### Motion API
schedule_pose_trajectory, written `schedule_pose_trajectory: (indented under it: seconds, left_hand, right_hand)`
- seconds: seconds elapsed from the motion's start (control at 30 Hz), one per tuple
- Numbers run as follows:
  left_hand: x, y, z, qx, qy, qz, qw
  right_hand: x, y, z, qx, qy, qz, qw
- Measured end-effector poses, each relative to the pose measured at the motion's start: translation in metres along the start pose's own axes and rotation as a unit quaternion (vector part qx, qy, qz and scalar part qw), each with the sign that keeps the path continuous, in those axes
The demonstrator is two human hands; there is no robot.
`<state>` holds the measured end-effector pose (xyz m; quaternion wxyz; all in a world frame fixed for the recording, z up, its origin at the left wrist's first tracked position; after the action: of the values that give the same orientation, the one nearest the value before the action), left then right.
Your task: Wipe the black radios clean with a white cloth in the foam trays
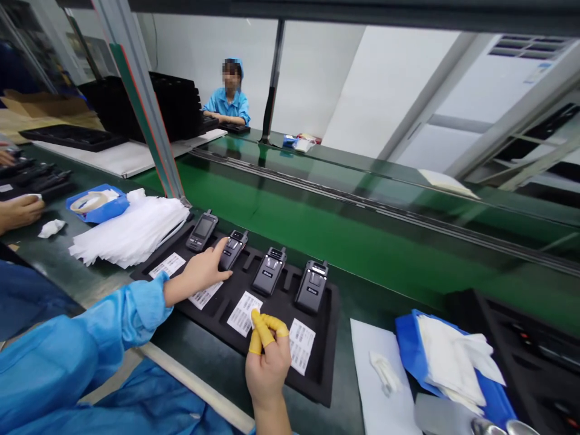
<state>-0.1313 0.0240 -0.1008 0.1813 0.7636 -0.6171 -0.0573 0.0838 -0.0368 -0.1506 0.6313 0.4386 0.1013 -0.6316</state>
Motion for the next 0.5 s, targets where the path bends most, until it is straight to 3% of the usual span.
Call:
schedule_pose_trajectory:
  seconds: [0.17,0.3,0.5]
  left_hand:
    - [-0.014,0.007,-0.007,0.158,0.059,0.069,0.983]
    - [-0.02,-0.009,-0.008,0.329,0.098,0.118,0.932]
    - [-0.022,-0.019,0.006,0.487,0.134,0.112,0.856]
  right_hand:
    - [-0.002,0.0,0.002,-0.019,-0.004,-0.004,1.0]
    - [-0.003,0.0,0.003,-0.018,0.001,-0.003,1.0]
    - [0.001,0.001,0.0,-0.015,-0.008,0.004,1.0]
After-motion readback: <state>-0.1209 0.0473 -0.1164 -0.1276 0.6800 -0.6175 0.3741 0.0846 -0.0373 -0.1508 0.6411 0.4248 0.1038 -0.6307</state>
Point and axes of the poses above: each hand's wrist, its own x-axis away from the middle knuckle, its own y-axis out of the back of the hand, z = x × y, the point moved 1 cm from there along -x, towards the middle knuckle, and after that the axes turned 11 degrees about z, right-handed, at the moved point
